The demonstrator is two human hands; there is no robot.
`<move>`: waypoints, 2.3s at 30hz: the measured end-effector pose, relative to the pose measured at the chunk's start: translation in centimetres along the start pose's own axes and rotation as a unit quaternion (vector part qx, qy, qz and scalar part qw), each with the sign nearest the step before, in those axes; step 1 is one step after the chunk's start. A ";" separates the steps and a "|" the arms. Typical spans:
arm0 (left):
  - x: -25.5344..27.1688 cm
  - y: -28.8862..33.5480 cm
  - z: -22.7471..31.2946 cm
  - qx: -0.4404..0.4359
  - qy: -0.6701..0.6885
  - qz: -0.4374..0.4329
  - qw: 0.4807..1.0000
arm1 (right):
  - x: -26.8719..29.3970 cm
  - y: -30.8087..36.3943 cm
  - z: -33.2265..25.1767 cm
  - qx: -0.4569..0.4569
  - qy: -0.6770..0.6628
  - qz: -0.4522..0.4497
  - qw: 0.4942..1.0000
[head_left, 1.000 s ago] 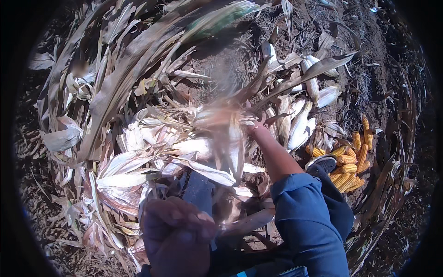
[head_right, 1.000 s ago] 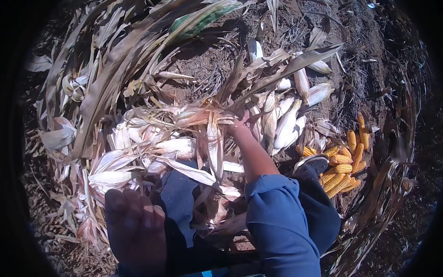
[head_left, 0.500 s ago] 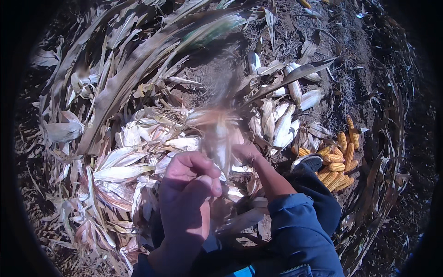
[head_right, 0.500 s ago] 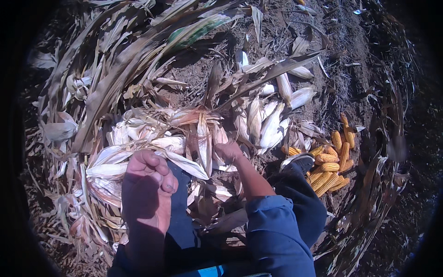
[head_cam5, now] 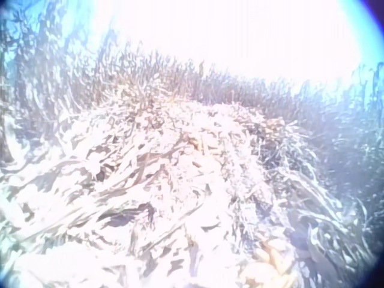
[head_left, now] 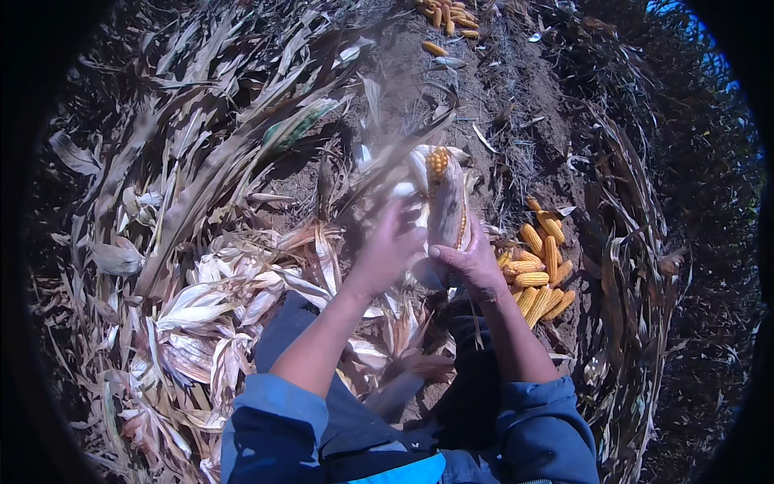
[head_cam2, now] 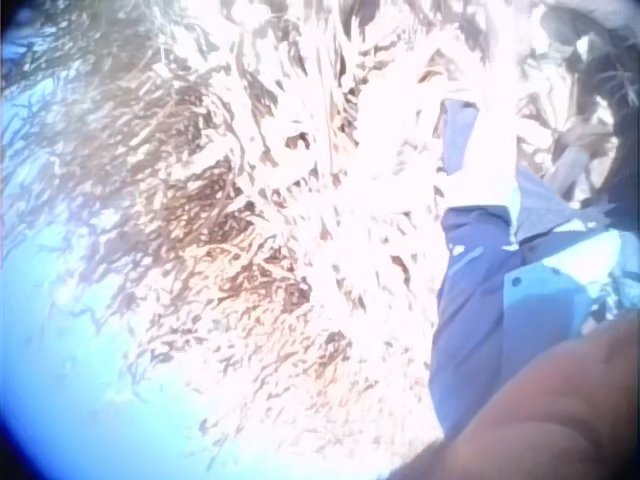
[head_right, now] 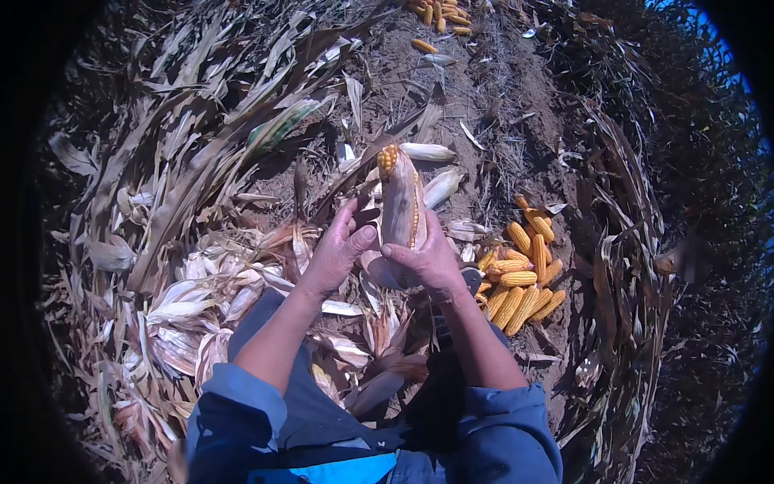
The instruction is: The person sits on the ground in a cornfield and shucks corn cobs by hand, removing the husks and silk. The shucked cobs are placed in a growing pile on the ground, while the discarded husks accumulate nearby.
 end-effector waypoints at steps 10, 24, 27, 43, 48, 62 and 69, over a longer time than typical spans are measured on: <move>-0.2 -2.3 -2.4 0.007 0.062 0.155 0.986 | -2.8 -1.3 3.4 0.057 0.253 -0.054 0.964; 0.4 -2.5 0.1 -0.009 0.310 0.255 0.916 | -0.3 -4.1 3.7 -0.136 -0.326 -0.034 0.935; 1.0 -1.6 0.2 0.034 0.348 0.123 0.929 | 1.8 -5.1 3.6 -0.113 -0.373 0.017 0.921; 2.4 -0.2 -1.3 0.251 -0.160 -0.128 0.946 | -2.5 -4.0 3.6 -0.124 -0.323 0.023 0.938; 0.7 0.6 -3.8 0.237 -0.004 -0.015 0.971 | -2.8 -4.4 3.2 -0.057 -0.231 0.030 0.971; -0.4 0.1 -3.8 0.221 -0.098 -0.103 0.965 | -0.9 -5.0 3.0 -0.067 -0.310 -0.034 0.948; -0.7 0.1 -3.2 0.175 0.200 0.027 0.964 | -1.2 -5.2 1.8 -0.023 -0.275 -0.050 0.960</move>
Point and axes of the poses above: each hand's wrist, its own y-axis away from the middle knuckle, its own x-axis out of the back of the hand, z = x × y, the point moved 2 cm from there along -y, towards the middle knuckle, and after that the axes turned 5 degrees about -x, right-handed, at the moved point
